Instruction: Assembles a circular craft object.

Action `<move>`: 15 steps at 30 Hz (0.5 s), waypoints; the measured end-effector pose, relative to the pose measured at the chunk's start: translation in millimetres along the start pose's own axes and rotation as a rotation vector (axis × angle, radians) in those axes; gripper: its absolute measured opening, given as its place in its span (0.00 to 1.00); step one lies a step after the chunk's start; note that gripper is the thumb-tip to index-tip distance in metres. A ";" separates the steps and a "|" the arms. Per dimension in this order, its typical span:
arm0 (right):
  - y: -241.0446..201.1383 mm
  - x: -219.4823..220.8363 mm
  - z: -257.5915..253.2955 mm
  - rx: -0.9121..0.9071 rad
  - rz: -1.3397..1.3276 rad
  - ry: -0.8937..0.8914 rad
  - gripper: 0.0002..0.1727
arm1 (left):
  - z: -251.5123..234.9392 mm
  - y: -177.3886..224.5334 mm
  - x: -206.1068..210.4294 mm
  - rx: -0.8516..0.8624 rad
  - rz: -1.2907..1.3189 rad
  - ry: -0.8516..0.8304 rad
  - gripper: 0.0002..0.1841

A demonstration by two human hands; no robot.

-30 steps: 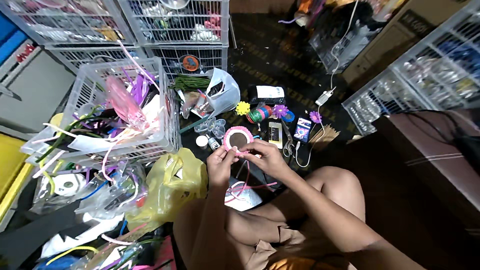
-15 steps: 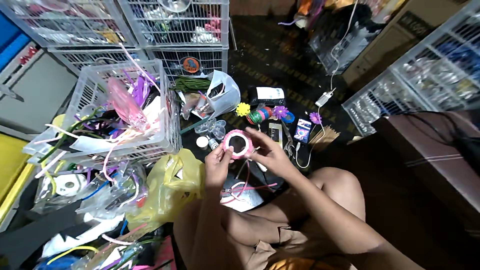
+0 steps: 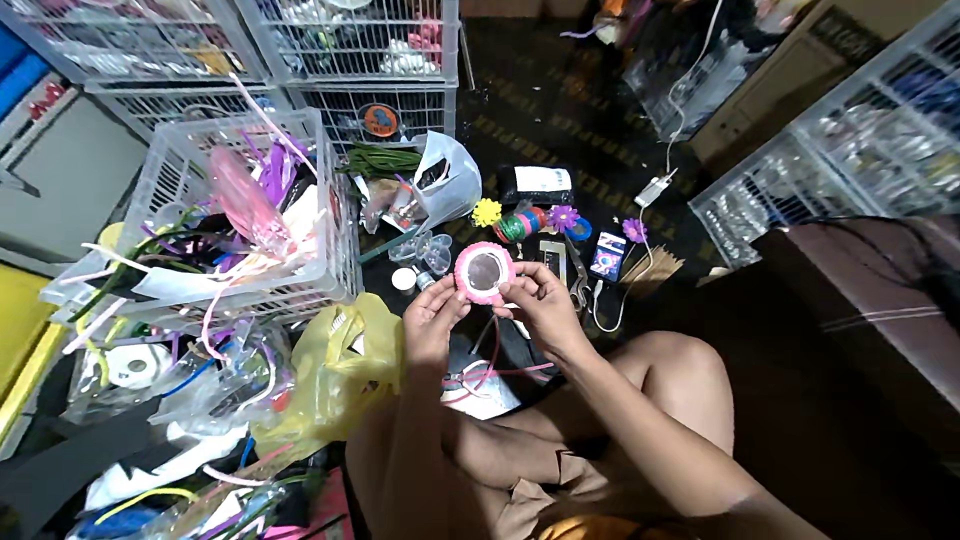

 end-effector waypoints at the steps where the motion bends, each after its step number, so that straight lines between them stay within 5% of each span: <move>1: 0.5 1.3 0.9 -0.006 -0.001 0.000 0.16 | 0.2 0.4 -0.7 0.010 -0.010 0.017 0.13; 15: 34.4 12.8 2.7 0.304 -0.275 -0.017 0.12 | -2.6 -11.9 -3.5 0.059 -0.143 0.044 0.11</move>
Point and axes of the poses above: each hand's wrist, its own z-axis away from the middle knuckle, its own x-axis out of the palm, y = z × x, the point moved 4 cm from there along -z, towards the middle knuckle, and after that the axes turned 13 degrees about z, right-handed, at the moved point
